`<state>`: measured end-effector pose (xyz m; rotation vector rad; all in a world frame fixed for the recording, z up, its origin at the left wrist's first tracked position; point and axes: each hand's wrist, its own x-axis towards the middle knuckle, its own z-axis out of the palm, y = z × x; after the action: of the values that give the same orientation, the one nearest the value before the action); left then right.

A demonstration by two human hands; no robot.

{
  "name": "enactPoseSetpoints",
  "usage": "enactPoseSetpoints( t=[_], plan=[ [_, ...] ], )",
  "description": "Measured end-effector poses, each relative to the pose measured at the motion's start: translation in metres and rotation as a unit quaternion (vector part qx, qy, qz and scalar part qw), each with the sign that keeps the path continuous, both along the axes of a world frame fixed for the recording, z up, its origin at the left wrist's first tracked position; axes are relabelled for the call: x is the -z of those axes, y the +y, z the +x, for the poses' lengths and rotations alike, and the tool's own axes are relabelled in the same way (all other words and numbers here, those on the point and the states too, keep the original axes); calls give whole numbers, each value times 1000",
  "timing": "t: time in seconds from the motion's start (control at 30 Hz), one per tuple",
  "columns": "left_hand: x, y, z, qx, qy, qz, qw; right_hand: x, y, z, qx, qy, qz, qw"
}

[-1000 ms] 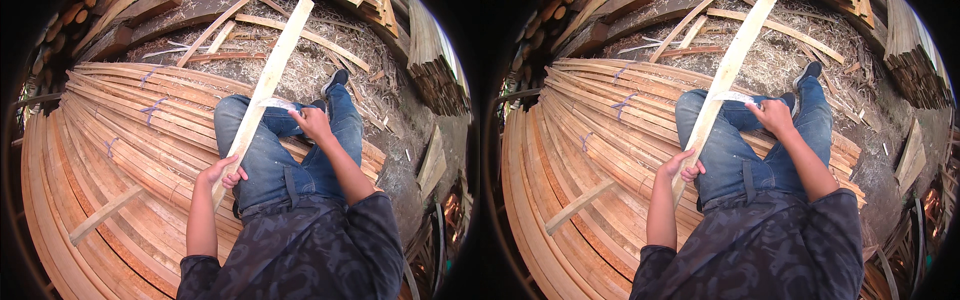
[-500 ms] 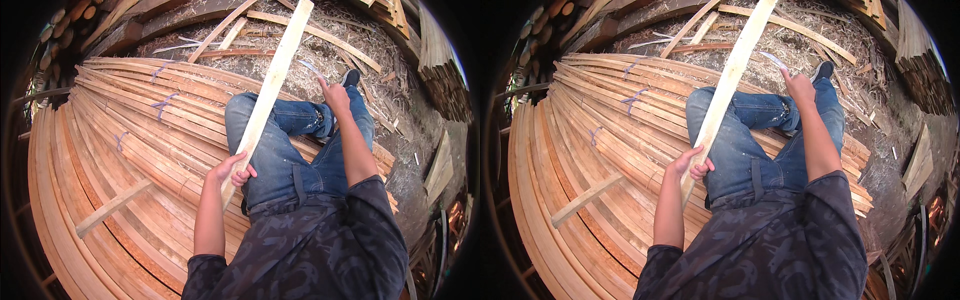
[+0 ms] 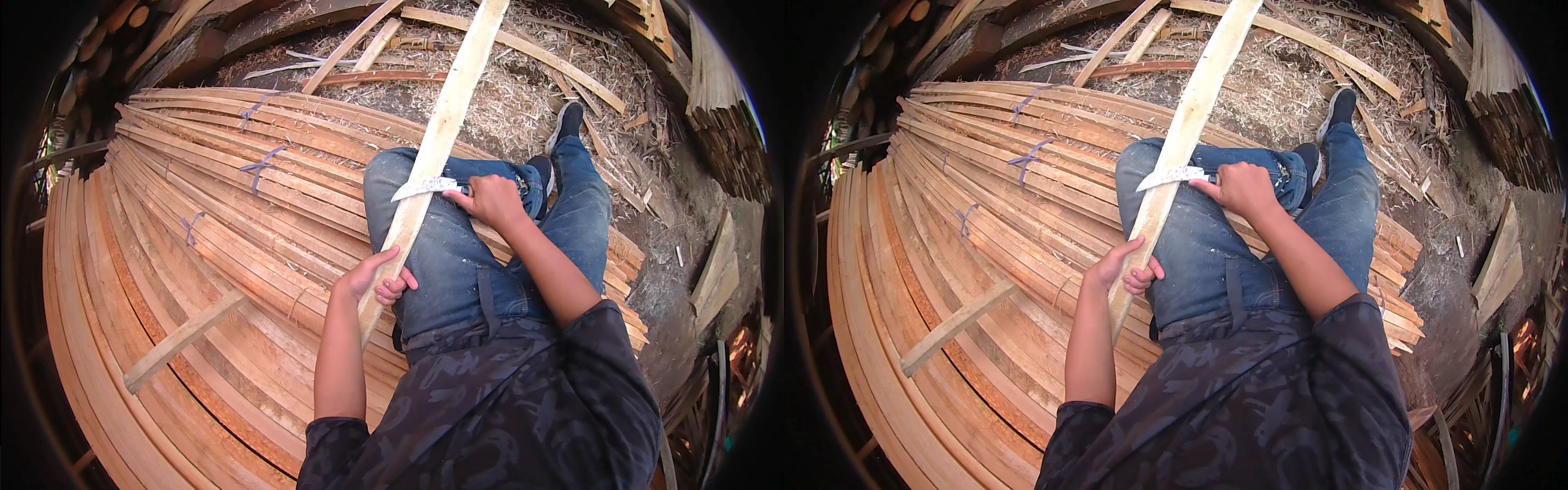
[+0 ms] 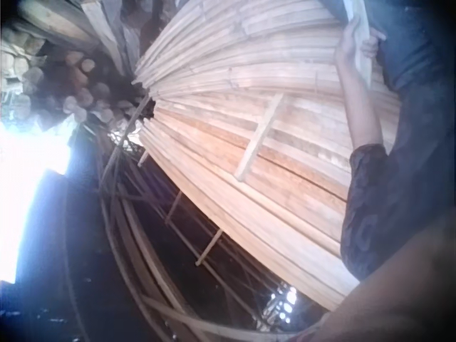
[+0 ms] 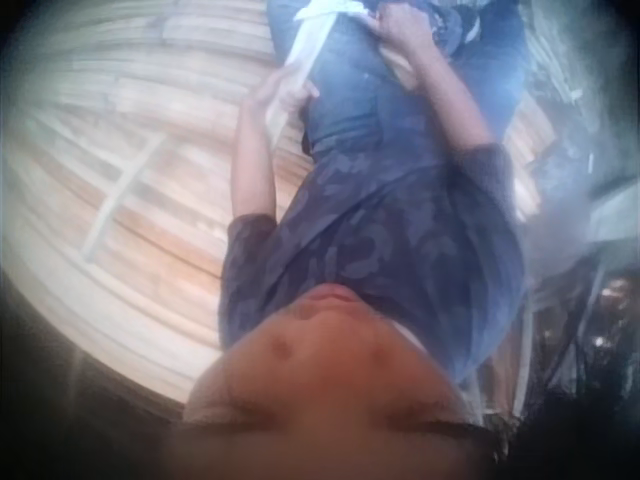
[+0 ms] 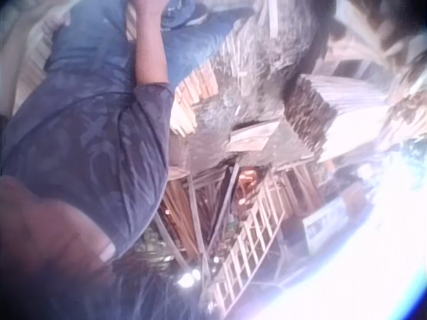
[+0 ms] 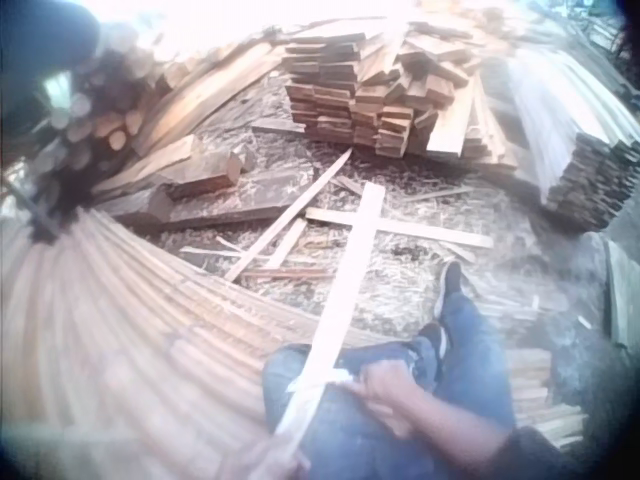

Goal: The person sits on the ground and uses a curved knife to shave thin strips from a long piece of wood held between their legs. They repeatedly draw the knife along the wood to remove the outer layer, creating a pile of wood shavings.

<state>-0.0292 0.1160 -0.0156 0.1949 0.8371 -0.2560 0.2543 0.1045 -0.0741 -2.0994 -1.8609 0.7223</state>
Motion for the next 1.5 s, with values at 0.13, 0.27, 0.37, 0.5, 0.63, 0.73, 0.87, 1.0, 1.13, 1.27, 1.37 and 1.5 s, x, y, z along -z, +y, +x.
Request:
enactPoseSetpoints(
  t=[0.13,0.27,0.37,0.5,0.63,0.73,0.87,1.0,1.13,1.27,1.37,1.5],
  plan=[
    [-3,4,3,10,-5,9,1000,23,36,107,268,-3,-77,960],
    [2,1,-3,30,-12,36,999,47,4,198,326,-38,-71,942],
    [5,-4,-10,-2,-22,16,1000,42,-46,199,343,69,-17,937],
    [3,-4,-8,1,2,38,999,54,-110,159,396,159,29,904],
    [-23,-7,7,20,132,102,986,52,-103,131,388,238,69,888],
    [-24,-16,-7,16,74,192,978,49,-81,116,356,318,-18,879],
    [-28,-27,-7,-49,42,174,983,29,-72,85,229,219,-46,947],
    [-36,-43,10,-60,182,226,955,18,-80,56,232,282,-56,929],
    [-34,-71,25,-43,237,373,896,22,-92,44,199,268,-56,941],
    [-25,-96,29,66,323,580,745,1,-84,34,136,186,-71,971],
    [-32,-105,42,57,373,623,685,-5,-85,28,112,147,-55,981],
    [-37,-115,53,46,429,646,630,-15,-85,23,83,103,-52,990]
  ],
)
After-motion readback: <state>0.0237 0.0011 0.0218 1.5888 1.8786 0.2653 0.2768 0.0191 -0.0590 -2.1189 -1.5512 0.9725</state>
